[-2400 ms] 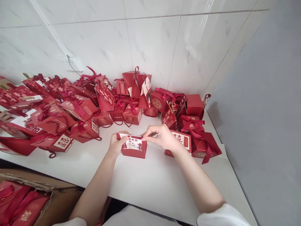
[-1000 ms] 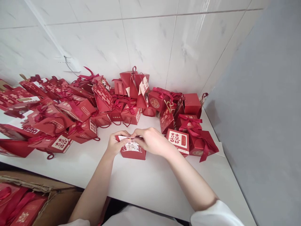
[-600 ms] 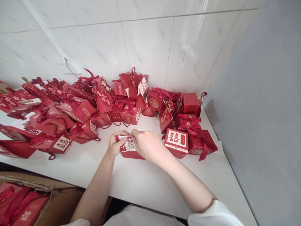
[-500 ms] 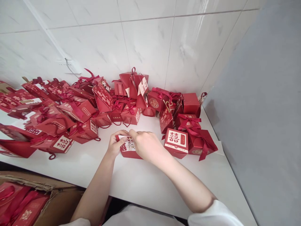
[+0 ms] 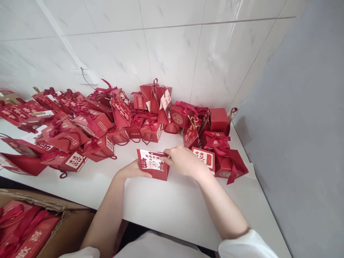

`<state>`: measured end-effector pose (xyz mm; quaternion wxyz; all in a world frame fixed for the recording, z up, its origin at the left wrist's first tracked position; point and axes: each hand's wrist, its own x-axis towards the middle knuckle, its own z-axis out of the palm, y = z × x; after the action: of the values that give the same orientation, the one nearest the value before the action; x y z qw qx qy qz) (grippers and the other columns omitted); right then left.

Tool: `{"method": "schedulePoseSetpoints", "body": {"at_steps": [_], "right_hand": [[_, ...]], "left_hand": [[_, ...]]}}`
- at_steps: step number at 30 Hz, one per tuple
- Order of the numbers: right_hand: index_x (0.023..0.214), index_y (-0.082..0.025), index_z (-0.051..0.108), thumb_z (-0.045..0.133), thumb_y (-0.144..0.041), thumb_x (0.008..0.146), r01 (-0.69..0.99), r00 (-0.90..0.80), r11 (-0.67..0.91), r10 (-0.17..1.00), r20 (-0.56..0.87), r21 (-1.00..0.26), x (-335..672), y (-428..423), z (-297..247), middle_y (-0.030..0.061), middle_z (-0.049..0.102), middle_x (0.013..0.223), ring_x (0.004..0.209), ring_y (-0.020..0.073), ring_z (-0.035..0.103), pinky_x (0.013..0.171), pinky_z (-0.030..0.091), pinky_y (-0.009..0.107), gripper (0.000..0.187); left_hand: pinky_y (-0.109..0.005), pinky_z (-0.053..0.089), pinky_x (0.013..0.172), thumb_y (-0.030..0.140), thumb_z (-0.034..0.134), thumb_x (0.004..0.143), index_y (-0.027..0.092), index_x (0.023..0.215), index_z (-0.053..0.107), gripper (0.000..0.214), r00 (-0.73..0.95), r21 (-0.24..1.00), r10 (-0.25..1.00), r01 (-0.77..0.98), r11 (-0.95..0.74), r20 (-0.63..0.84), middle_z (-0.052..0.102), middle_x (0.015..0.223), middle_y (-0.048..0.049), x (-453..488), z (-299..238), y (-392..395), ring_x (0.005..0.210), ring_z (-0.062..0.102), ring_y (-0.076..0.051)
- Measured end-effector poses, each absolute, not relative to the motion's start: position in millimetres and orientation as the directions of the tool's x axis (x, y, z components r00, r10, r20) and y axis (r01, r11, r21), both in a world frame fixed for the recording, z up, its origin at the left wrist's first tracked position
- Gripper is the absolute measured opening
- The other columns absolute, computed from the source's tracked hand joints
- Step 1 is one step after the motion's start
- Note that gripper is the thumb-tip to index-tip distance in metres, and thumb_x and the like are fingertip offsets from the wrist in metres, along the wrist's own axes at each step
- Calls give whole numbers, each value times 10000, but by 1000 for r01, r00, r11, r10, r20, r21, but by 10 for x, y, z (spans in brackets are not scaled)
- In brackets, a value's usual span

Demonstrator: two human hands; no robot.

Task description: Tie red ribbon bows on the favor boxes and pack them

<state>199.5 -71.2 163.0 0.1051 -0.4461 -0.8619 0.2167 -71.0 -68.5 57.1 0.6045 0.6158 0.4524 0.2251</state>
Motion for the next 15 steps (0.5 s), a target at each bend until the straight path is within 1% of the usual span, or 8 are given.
{"method": "schedulePoseSetpoints", "body": {"at_steps": [2, 4, 6, 8, 9, 11, 13, 15], "right_hand": [[773, -198, 667, 441, -383, 995, 699, -583, 496, 813, -8, -516, 2010, -697, 1619, 36, 644, 672, 575, 159, 551, 541, 316, 279, 368], [742, -190, 663, 455, -421, 988, 648, -570, 452, 821, 4, -613, 2042, -677, 1630, 21, 633, 655, 565, 147, 539, 539, 334, 274, 397], [769, -182, 684, 480, -485, 970, 546, -530, 362, 848, 23, -756, 2071, -660, 1655, 22, 659, 698, 607, 149, 579, 553, 384, 266, 417], [868, -180, 722, 521, -536, 939, 369, -493, 242, 869, 32, -897, 2063, -655, 1671, 41, 714, 835, 732, 169, 654, 619, 470, 266, 415], [919, -181, 734, 544, -545, 925, 267, -493, 186, 869, 32, -945, 2040, -659, 1668, 52, 729, 917, 814, 183, 679, 679, 511, 275, 410], [980, -183, 738, 582, -535, 910, 86, -534, 109, 844, 47, -990, 1957, -683, 1635, 66, 733, 1024, 934, 201, 690, 806, 554, 311, 392], [1060, -190, 713, 613, -494, 908, -42, -620, 91, 779, 97, -995, 1840, -723, 1569, 74, 720, 1090, 990, 204, 684, 898, 550, 353, 354], [1248, -224, 613, 655, -432, 898, -117, -696, 114, 699, 164, -987, 1706, -778, 1486, 80, 677, 1203, 1026, 201, 671, 949, 533, 386, 409]], "left_hand": [[-463, 541, 939, 258, 891, 585, 175, 1258, 592, 741, 456, 951, 853, 280, 132, -253, 679, 1233, -131, -718, 557, -693, 1157, 625, -337], [-451, 535, 951, 259, 896, 588, 195, 1269, 579, 754, 369, 969, 909, 214, 122, -195, 670, 1252, -122, -715, 553, -724, 1168, 620, -332], [-431, 529, 961, 313, 874, 638, 229, 1305, 548, 747, 208, 997, 975, 28, 77, -81, 635, 1314, -109, -697, 566, -794, 1205, 600, -325], [-431, 522, 979, 419, 811, 719, 244, 1341, 522, 709, 40, 976, 999, -218, 22, -14, 594, 1375, -105, -651, 609, -914, 1254, 567, -326], [-439, 516, 996, 469, 774, 749, 242, 1354, 518, 695, -20, 946, 1000, -324, 9, -16, 582, 1392, -105, -618, 646, -992, 1277, 550, -329], [-451, 502, 1032, 529, 730, 777, 229, 1369, 521, 696, -115, 884, 991, -468, 4, -65, 575, 1404, -105, -544, 758, -1177, 1311, 521, -334], [-436, 499, 1053, 549, 708, 792, 223, 1364, 536, 680, -232, 849, 964, -528, -11, -132, 582, 1401, -94, -491, 906, -1383, 1328, 507, -326], [-416, 511, 1052, 549, 672, 826, 219, 1350, 557, 629, -329, 841, 924, -541, -13, -198, 596, 1387, -88, -493, 1055, -1597, 1319, 520, -317]]}}
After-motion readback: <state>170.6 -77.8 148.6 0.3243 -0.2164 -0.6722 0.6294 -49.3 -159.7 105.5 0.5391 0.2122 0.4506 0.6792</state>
